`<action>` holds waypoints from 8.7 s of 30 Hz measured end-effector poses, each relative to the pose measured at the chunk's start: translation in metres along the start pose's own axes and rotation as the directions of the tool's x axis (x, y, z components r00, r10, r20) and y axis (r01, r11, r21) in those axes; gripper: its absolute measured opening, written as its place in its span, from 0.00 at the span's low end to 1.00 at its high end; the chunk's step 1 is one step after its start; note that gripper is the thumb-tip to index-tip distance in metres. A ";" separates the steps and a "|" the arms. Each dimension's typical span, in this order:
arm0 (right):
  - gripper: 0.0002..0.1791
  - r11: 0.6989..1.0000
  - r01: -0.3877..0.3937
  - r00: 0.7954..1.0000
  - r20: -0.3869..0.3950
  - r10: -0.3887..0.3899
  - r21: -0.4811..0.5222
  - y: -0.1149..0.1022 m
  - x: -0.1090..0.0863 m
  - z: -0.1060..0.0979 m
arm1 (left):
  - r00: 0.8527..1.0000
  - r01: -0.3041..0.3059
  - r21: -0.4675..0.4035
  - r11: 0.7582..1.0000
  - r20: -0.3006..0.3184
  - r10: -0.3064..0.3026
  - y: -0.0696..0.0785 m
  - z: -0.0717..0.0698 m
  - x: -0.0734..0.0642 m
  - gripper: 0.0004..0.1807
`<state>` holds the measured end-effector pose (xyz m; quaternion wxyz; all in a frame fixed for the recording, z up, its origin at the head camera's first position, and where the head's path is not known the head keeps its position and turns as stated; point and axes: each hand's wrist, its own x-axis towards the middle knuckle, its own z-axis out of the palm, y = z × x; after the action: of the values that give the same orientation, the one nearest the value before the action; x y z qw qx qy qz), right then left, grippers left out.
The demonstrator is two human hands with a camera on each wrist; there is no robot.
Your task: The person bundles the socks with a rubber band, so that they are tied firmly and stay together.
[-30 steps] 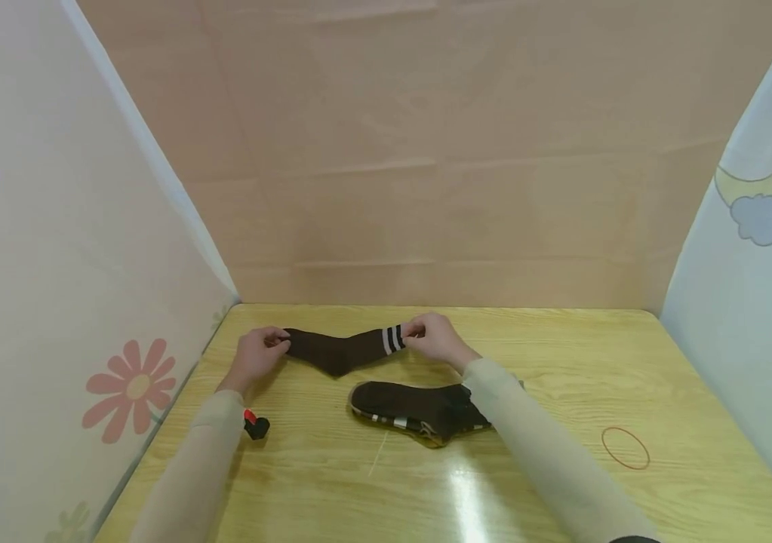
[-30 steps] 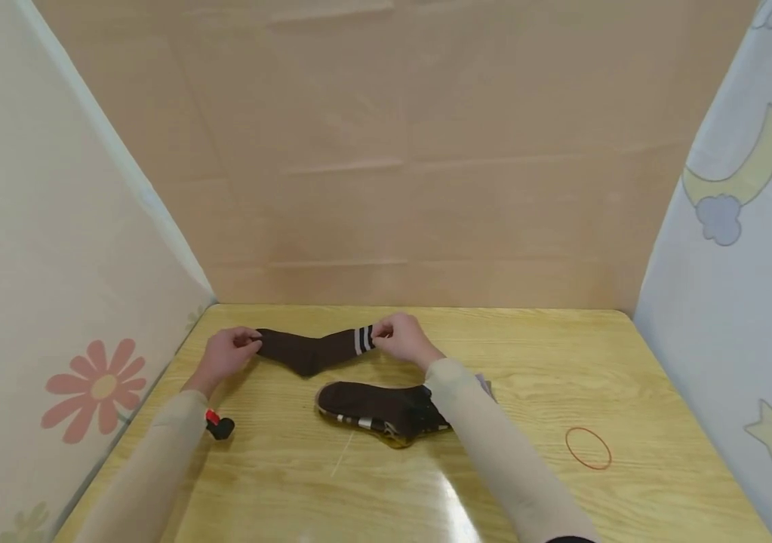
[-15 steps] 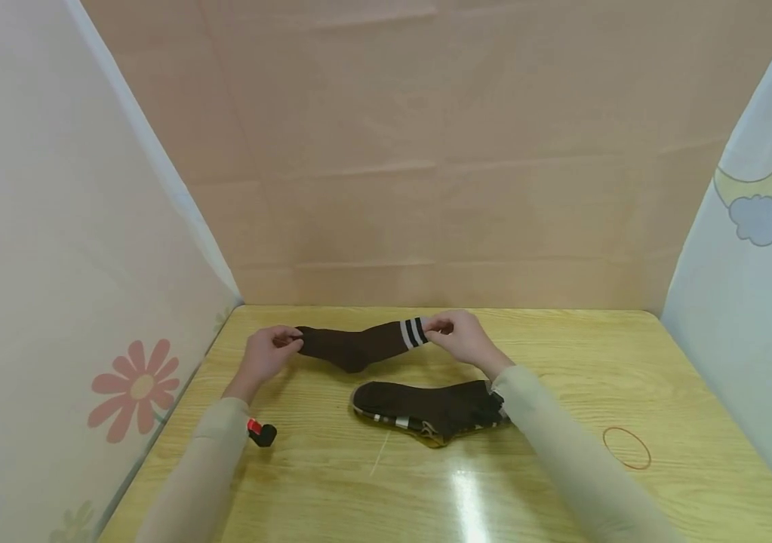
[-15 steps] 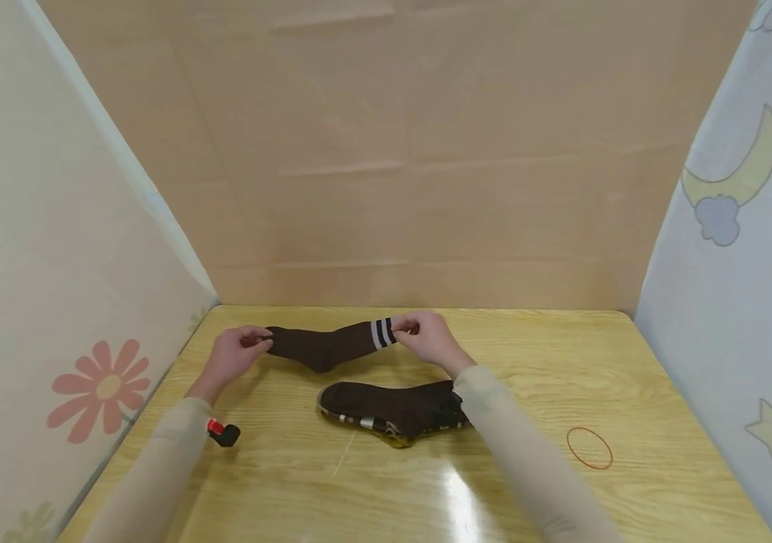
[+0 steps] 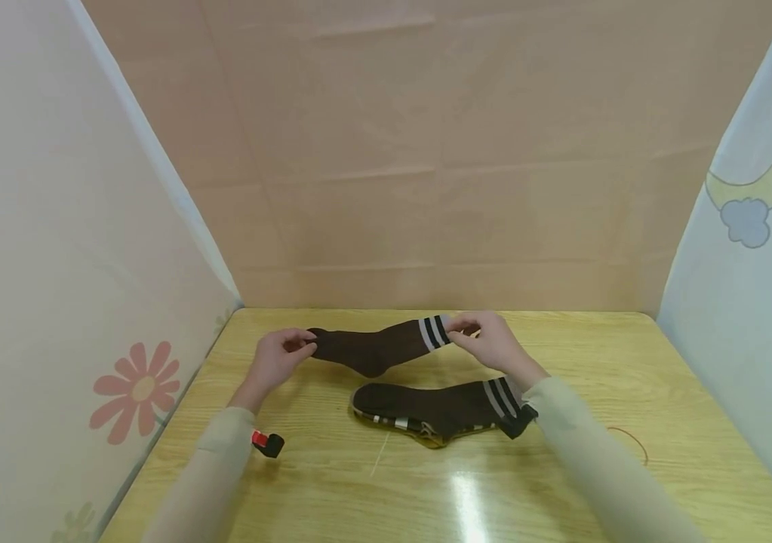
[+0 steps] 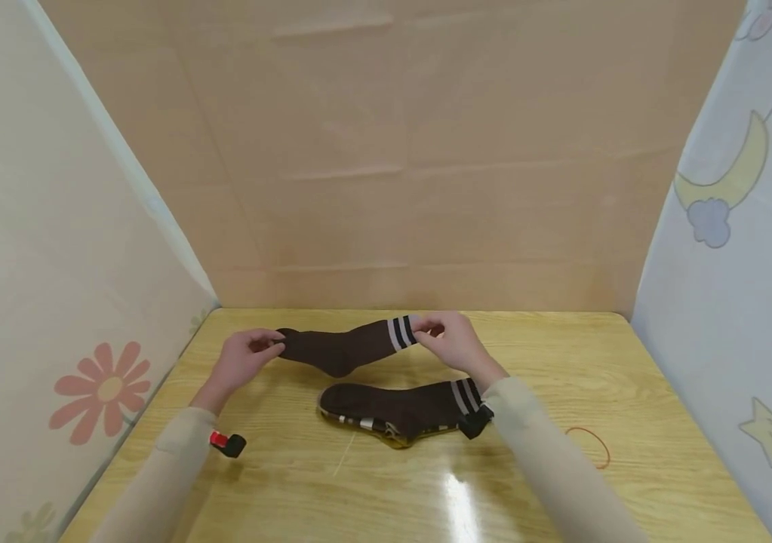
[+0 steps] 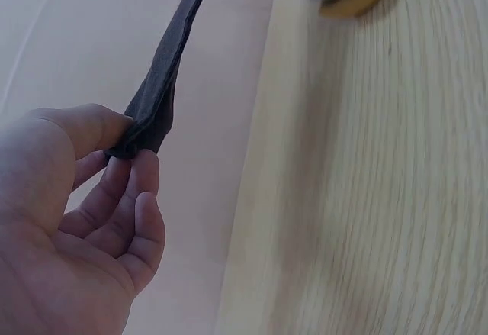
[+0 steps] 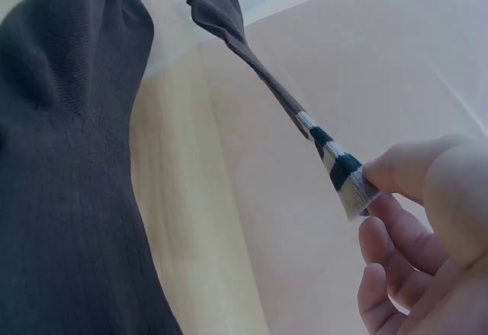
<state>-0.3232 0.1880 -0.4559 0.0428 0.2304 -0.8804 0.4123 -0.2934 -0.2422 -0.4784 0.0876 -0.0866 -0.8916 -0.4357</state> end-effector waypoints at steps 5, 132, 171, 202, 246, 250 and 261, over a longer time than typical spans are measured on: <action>0.08 1.000 0.013 1.000 -0.025 -0.013 0.006 -0.003 -0.012 -0.011 | 0.999 -0.047 -0.014 0.999 0.001 0.047 0.007 0.006 -0.002 0.08; 0.09 0.992 -0.096 0.988 0.115 0.106 -0.082 0.060 -0.109 -0.025 | 0.983 -0.116 -0.046 0.992 0.136 0.122 0.045 0.088 -0.038 0.08; 0.09 0.921 -0.218 0.972 0.006 0.233 -0.323 0.120 -0.200 -0.112 | 0.711 -0.315 0.242 0.918 0.701 0.059 0.152 0.221 0.047 0.06; 0.12 0.907 0.046 0.998 -0.012 -0.056 -0.419 0.118 -0.203 -0.106 | 0.662 -0.199 0.141 0.970 0.749 0.027 0.143 0.226 0.054 0.16; 0.19 0.550 -0.176 0.970 0.049 0.239 0.816 0.082 -0.155 -0.070 | 0.740 -0.062 -0.268 0.961 0.634 0.225 0.103 0.225 0.046 0.12; 0.19 0.435 -0.111 0.969 0.000 0.248 0.893 0.078 -0.149 -0.062 | 0.749 -0.040 -0.316 0.948 0.618 0.238 0.099 0.227 0.045 0.11; 0.21 0.089 0.088 0.994 -0.094 0.062 0.992 0.076 -0.140 -0.042 | 0.751 -0.027 -0.341 0.940 0.614 0.244 0.097 0.227 0.044 0.11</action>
<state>-0.2370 0.3132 -0.5185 -0.0714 0.1833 -0.3651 0.9100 -0.3318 -0.0001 -0.5321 -0.2086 -0.3095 -0.7777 -0.5058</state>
